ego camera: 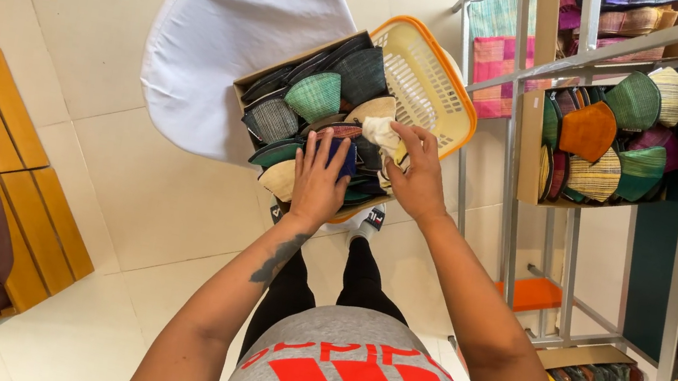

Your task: The person wipes the metal shelves of a display rack with a cloth. They then pick up a basket containing small woven bowls, wipe the basket and the bowls, and place them into a larger plastic basket on the floor.

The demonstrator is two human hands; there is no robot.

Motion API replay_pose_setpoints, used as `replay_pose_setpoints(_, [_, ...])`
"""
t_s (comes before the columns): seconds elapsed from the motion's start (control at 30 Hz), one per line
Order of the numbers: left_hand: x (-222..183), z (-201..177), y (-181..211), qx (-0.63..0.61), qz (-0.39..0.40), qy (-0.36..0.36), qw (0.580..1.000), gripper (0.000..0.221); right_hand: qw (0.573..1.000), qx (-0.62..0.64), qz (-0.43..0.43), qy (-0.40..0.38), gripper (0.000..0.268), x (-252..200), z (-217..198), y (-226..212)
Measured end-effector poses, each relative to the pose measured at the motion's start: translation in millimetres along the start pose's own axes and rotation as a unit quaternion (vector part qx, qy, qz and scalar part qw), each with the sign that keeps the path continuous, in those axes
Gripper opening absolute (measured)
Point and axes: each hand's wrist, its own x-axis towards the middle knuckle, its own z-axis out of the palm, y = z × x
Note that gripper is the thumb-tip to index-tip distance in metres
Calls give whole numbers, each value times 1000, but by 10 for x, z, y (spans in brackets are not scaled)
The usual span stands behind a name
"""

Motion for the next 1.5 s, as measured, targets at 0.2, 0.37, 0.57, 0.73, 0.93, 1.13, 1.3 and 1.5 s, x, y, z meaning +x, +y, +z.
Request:
replay_pose_setpoints(0.2, [-37, 204, -164, 77, 1, -76, 994, 77, 994, -107, -26, -21, 56, -106, 191, 244])
replay_pose_setpoints(0.37, [-180, 91, -179, 20, 14, -29, 999, 78, 990, -109, -86, 38, 53, -81, 283, 33])
replay_pose_setpoints(0.57, [-321, -123, -267, 30, -54, 72, 996, 88, 1000, -8, -17, 15, 52, -40, 337, -293])
replay_pose_setpoints(0.73, [-354, -245, -454, -39, -226, 86, 969, 110, 989, -83, -119, -40, 58, -94, 689, -187])
replay_pose_setpoints(0.93, [-413, -73, -725, -169, -253, 77, 949, 122, 958, -240, -79, -138, 73, -174, 992, 44])
replay_pose_setpoints(1.13, [-410, -207, -676, -189, -275, 47, 942, 117, 992, -63, -102, -40, 64, 132, 913, -502])
replay_pose_setpoints(1.3, [-456, -166, -743, -181, -271, 47, 944, 118, 986, -106, -130, 10, 61, 472, 1123, -224])
replay_pose_setpoints(1.5, [-540, -90, -948, -210, -237, 83, 945, 120, 997, -25, -74, 8, 51, 540, 1132, -364])
